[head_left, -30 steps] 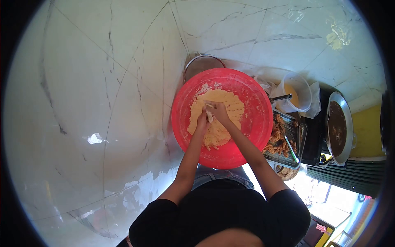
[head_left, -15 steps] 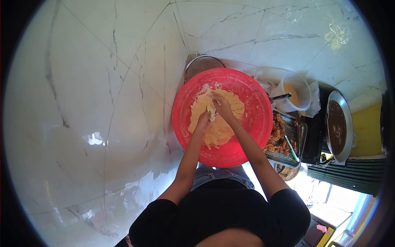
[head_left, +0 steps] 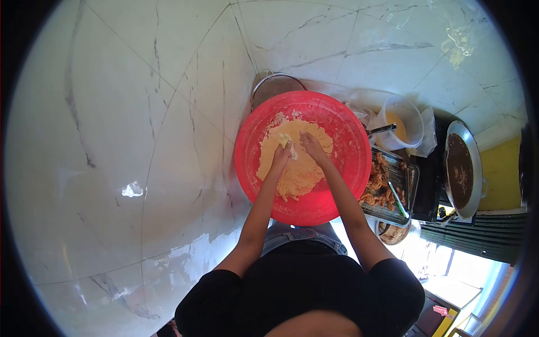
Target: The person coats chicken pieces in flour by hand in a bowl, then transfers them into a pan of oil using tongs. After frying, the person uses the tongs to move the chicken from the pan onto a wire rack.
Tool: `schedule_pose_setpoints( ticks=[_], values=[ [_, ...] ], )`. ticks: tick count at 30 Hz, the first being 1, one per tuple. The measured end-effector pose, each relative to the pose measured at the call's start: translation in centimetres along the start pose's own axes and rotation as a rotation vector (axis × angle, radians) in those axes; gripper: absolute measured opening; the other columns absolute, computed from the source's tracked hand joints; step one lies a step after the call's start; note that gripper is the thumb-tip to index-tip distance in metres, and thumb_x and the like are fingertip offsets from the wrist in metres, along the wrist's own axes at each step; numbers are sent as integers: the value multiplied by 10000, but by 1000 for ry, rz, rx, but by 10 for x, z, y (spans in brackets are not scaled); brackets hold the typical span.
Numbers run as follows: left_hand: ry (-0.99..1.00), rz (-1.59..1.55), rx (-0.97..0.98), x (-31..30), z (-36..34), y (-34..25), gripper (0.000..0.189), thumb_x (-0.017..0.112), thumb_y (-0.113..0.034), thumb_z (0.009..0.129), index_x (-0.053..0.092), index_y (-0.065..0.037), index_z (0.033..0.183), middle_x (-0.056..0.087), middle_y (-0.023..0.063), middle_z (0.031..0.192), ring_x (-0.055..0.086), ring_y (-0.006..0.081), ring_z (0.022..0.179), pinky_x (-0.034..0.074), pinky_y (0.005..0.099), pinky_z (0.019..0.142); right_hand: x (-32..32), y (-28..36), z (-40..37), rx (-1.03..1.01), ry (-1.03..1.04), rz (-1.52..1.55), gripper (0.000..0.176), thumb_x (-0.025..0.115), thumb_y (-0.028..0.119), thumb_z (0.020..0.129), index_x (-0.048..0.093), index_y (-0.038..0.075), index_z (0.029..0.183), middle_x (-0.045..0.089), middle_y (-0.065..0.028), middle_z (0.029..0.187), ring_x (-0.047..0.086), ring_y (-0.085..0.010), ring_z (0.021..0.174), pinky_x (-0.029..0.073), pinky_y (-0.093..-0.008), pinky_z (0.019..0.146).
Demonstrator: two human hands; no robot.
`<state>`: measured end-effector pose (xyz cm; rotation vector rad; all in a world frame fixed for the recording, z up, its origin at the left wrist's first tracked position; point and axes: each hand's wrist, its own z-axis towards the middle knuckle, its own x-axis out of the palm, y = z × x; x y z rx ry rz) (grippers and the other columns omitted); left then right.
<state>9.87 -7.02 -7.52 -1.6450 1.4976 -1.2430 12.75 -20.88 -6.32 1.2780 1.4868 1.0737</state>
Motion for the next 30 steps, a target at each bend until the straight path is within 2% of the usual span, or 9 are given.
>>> schedule_pose_setpoints(
  ticks=[2,5,8,11,14,17,20,23,30],
  values=[
    [-113,52,176,13,-10,-14,418,432,-356,902,457,-43,1178,533,57,1069,514,131,968,420,270,799,-10,28,-28,349,170,10,410,474,308,902,494,-24,1142,578,-70,987,553,-116,860,441,-238,741],
    [-64,-27,47,17,-15,-21,441,427,-362,901,438,-47,1209,528,48,1079,477,123,1015,373,286,865,-9,21,-44,283,360,221,382,487,303,896,521,-20,1099,586,-64,958,554,-131,860,440,-237,754],
    [-52,34,113,22,-23,-30,484,416,-403,896,418,-56,1234,507,47,1125,452,138,1043,322,284,906,-9,17,-50,259,263,316,368,514,295,883,532,-13,1084,585,-58,951,561,-127,828,451,-233,727],
    [-2,33,-6,10,-13,-16,564,377,-466,891,373,-62,1284,450,64,1223,433,147,1057,288,254,913,-16,10,-50,237,262,393,325,553,281,862,570,-10,1007,593,-45,902,572,-124,788,457,-233,720],
    [-80,-116,-99,14,-15,-16,684,327,-569,865,319,-61,1323,387,77,1301,418,153,1056,267,249,918,-24,8,-53,31,79,120,296,610,260,821,601,-14,934,573,-20,725,528,-86,643,432,-230,611],
    [-167,-16,-94,-5,5,15,798,258,-656,831,253,-53,1353,316,90,1358,387,154,1090,248,269,938,-29,40,-67,-71,-164,-426,298,653,245,777,611,-22,903,485,-4,575,432,-67,540,358,-242,506],
    [-130,-136,135,-13,36,46,872,220,-707,800,212,-43,1364,279,100,1374,374,160,1101,251,272,932,-25,22,-65,-159,-95,-394,307,678,224,747,603,-21,915,415,-3,529,360,-68,503,290,-262,456],
    [-36,-311,-19,21,-12,-17,890,194,-713,798,180,-32,1371,254,108,1380,368,159,1111,241,263,945,-21,19,-65,-173,-184,-356,281,665,206,755,605,-12,922,468,-24,575,398,-93,521,346,-272,484],
    [-28,-235,66,18,-5,-21,921,149,-732,781,175,-23,1368,258,124,1381,239,205,1268,122,295,1034,-20,3,-60,-209,-242,-267,319,671,212,756,604,-11,973,481,-17,591,412,-73,544,352,-246,495]
  ],
)
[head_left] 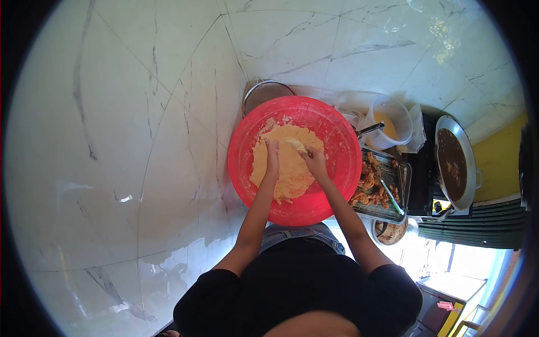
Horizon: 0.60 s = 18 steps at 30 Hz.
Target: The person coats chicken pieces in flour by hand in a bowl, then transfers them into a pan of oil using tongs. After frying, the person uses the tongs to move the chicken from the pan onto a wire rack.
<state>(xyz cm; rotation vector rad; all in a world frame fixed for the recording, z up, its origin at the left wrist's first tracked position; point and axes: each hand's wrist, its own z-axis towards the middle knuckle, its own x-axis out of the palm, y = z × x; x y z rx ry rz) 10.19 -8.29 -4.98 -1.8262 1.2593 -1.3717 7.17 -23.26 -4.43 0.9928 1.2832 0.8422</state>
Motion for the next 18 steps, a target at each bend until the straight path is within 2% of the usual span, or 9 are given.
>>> schedule_pose_setpoints(
  ticks=[5,8,11,14,18],
  values=[
    [38,19,13,-1,-8,-4,923,132,-728,784,162,-13,1368,221,127,1406,202,220,1297,114,307,1038,-1,-7,-3,-11,-1,-64,362,671,208,762,595,-24,1030,498,-3,601,424,-47,558,362,-222,502],
    [110,-120,-53,0,-10,-7,914,127,-727,784,155,-28,1372,207,127,1412,166,230,1315,80,325,1053,0,8,-12,-21,-32,-41,378,683,242,746,606,-21,1006,565,-60,656,451,-92,569,394,-250,531],
    [5,83,66,-3,-7,0,893,134,-726,785,158,-60,1379,202,124,1417,169,229,1314,66,328,1053,-1,5,-12,37,-69,-24,402,677,248,749,594,-32,1025,609,-85,719,478,-100,581,412,-257,558],
    [126,-58,-17,-11,-9,-3,869,129,-719,790,159,-86,1384,195,124,1423,164,231,1316,48,346,1055,7,-3,-13,-77,14,-23,371,651,295,776,622,-12,982,571,-16,631,448,-69,553,380,-236,511],
    [-1,9,37,-15,-14,-10,860,125,-713,793,165,-89,1384,199,120,1425,172,242,1313,46,373,1051,4,8,-14,478,211,517,318,589,356,820,606,60,937,582,4,711,490,-70,603,398,-236,542]
  ],
)
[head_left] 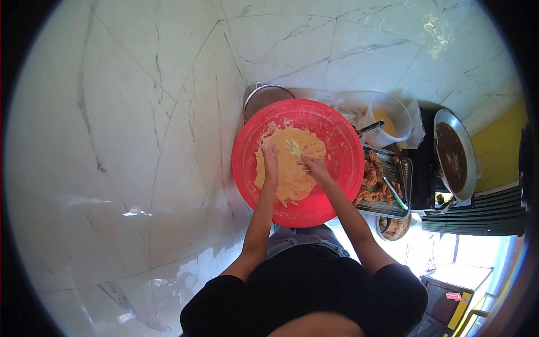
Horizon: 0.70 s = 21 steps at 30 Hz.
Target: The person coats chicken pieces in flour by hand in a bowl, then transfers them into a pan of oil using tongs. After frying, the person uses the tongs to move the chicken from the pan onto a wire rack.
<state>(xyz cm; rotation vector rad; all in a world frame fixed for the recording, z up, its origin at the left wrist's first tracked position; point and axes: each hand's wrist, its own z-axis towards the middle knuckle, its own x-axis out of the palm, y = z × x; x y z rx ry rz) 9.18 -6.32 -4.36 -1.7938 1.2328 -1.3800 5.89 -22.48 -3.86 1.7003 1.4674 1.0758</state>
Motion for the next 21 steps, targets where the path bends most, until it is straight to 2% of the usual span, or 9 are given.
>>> schedule_pose_setpoints(
  ticks=[2,5,8,11,14,17,20,21],
  values=[
    [-6,11,-13,1,-7,-11,851,118,-706,798,172,-91,1383,199,123,1424,170,248,1313,40,389,1051,-6,-12,9,203,160,369,281,551,367,846,573,100,932,567,18,745,494,-67,619,396,-225,547],
    [51,41,-18,-8,-3,-2,830,116,-695,808,190,-96,1380,233,132,1408,181,253,1309,48,394,1050,-5,-17,6,298,343,623,242,547,373,846,518,143,917,567,26,769,475,-50,603,401,-209,544],
    [93,-31,-94,-1,-10,-3,785,197,-658,836,231,-77,1363,305,132,1368,244,245,1280,112,404,1042,-1,-22,2,354,295,609,233,516,337,870,521,120,954,556,21,779,472,-71,602,401,-213,540],
    [237,-122,-152,2,-3,10,749,303,-614,850,263,-53,1344,364,115,1324,325,229,1229,205,399,1008,3,-19,-9,379,315,667,237,527,344,862,520,127,956,557,17,775,470,-69,599,402,-213,543],
    [336,-166,-241,7,-2,15,725,372,-579,850,293,-37,1327,384,109,1308,384,217,1181,271,392,963,0,-24,-13,313,304,659,244,526,348,863,529,121,954,553,21,766,460,-67,594,392,-202,542],
    [-10,252,-137,-1,6,33,706,382,-564,851,315,-36,1315,389,118,1306,396,227,1177,272,385,966,-14,-24,-2,202,162,437,297,538,394,848,548,102,899,584,5,782,471,-68,617,388,-198,553],
    [-108,197,-157,-2,-6,18,683,391,-543,850,348,-26,1295,376,119,1318,380,221,1192,248,387,986,-23,-13,10,91,-105,-144,377,550,448,823,571,75,873,621,-15,820,486,-65,632,390,-214,566],
    [-108,175,-135,-8,-8,19,628,418,-486,858,379,-8,1264,408,131,1285,403,225,1170,279,362,973,-24,-14,18,112,-69,-155,402,549,463,817,579,67,880,627,-20,834,500,-65,647,391,-219,570]
  ],
)
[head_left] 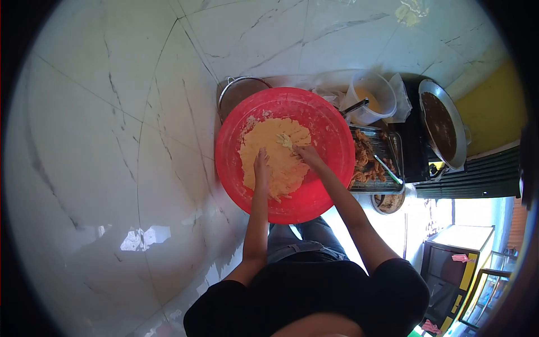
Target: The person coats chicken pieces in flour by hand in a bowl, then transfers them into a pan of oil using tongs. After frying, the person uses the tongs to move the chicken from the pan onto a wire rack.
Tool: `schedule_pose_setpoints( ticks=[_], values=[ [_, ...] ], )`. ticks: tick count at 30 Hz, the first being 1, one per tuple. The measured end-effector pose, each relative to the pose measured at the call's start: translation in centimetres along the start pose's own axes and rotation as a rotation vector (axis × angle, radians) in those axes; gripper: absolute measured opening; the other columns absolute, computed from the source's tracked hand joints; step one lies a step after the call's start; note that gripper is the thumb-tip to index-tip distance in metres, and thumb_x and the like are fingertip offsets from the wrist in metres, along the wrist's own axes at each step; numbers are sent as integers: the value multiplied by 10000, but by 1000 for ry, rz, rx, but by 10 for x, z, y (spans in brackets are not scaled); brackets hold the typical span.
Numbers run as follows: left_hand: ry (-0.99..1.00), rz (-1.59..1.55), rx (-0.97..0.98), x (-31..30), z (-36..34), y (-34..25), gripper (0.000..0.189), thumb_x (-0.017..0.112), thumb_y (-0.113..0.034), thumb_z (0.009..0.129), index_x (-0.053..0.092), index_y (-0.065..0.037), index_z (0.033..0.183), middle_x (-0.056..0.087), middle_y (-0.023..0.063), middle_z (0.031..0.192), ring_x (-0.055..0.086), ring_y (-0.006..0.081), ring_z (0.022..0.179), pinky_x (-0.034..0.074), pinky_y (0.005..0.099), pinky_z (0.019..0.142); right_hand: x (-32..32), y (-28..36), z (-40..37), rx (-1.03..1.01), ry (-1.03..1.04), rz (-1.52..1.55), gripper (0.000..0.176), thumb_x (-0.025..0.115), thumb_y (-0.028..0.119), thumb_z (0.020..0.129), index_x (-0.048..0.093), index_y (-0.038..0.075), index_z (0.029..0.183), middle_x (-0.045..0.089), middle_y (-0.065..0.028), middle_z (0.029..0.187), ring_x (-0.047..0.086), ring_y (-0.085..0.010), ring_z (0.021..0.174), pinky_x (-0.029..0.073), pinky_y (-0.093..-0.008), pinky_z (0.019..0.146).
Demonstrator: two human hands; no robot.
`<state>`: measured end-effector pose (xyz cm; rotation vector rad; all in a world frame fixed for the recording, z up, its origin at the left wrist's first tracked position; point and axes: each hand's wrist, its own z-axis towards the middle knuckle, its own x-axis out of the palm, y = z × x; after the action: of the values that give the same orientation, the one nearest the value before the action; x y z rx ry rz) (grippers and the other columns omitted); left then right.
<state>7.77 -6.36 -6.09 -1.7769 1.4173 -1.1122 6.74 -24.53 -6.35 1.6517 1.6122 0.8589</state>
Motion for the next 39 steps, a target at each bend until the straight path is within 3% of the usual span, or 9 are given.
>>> schedule_pose_setpoints(
  ticks=[5,8,11,17,20,23,29,35,39],
  values=[
    [-28,122,180,-43,28,38,455,543,-295,842,481,39,1145,505,170,1179,476,249,1099,352,311,938,13,2,51,100,127,-136,456,569,463,801,613,19,898,638,-61,837,557,-96,686,423,-269,583],
    [-122,541,335,-70,38,44,422,609,-239,797,516,5,1128,554,173,1100,517,272,1046,389,306,893,18,-25,90,-173,-182,-825,401,624,384,772,613,-10,845,627,-125,802,595,-175,696,454,-317,614],
    [-168,861,291,-84,44,37,437,645,-215,754,518,31,1091,558,195,1084,528,275,1034,409,328,871,30,-25,85,-605,-299,-591,318,642,274,759,603,-28,849,609,-174,779,603,-248,715,461,-353,653],
    [1,1068,44,-72,53,25,485,667,-201,709,491,45,1088,555,197,1081,528,294,1030,425,353,847,55,-22,73,-769,-109,-706,218,612,141,769,610,-17,918,614,-184,850,603,-263,798,471,-340,681],
    [-208,1198,162,-62,73,57,497,670,-210,705,483,78,1065,512,245,1083,482,372,1023,413,359,865,69,-56,102,-808,-72,-248,152,592,61,729,585,-17,859,594,-175,832,593,-286,794,471,-338,685],
    [-470,1038,105,-35,71,62,539,676,-203,700,453,57,1117,531,225,1082,521,321,1005,403,374,868,65,-37,78,-1044,-171,-574,146,564,9,723,589,-4,866,589,-166,819,590,-278,758,471,-328,674],
    [-432,598,146,-3,98,81,437,638,-152,744,485,73,1087,555,185,1031,548,264,919,427,344,804,43,-1,68,-452,56,-320,213,503,121,866,604,-21,988,625,-69,822,568,-104,755,458,-261,693],
    [-75,111,210,-11,100,54,400,617,-133,757,515,54,1096,576,173,988,564,251,900,437,322,791,13,-30,94,-509,-103,-169,218,521,145,862,607,-26,967,598,-46,717,521,-81,636,430,-241,589],
    [-554,827,450,-27,103,77,393,641,-142,742,523,45,1066,573,177,982,562,259,843,447,343,746,21,-32,88,-413,-163,-245,248,533,193,863,606,-28,947,588,-36,695,519,-88,631,426,-244,584]
  ],
)
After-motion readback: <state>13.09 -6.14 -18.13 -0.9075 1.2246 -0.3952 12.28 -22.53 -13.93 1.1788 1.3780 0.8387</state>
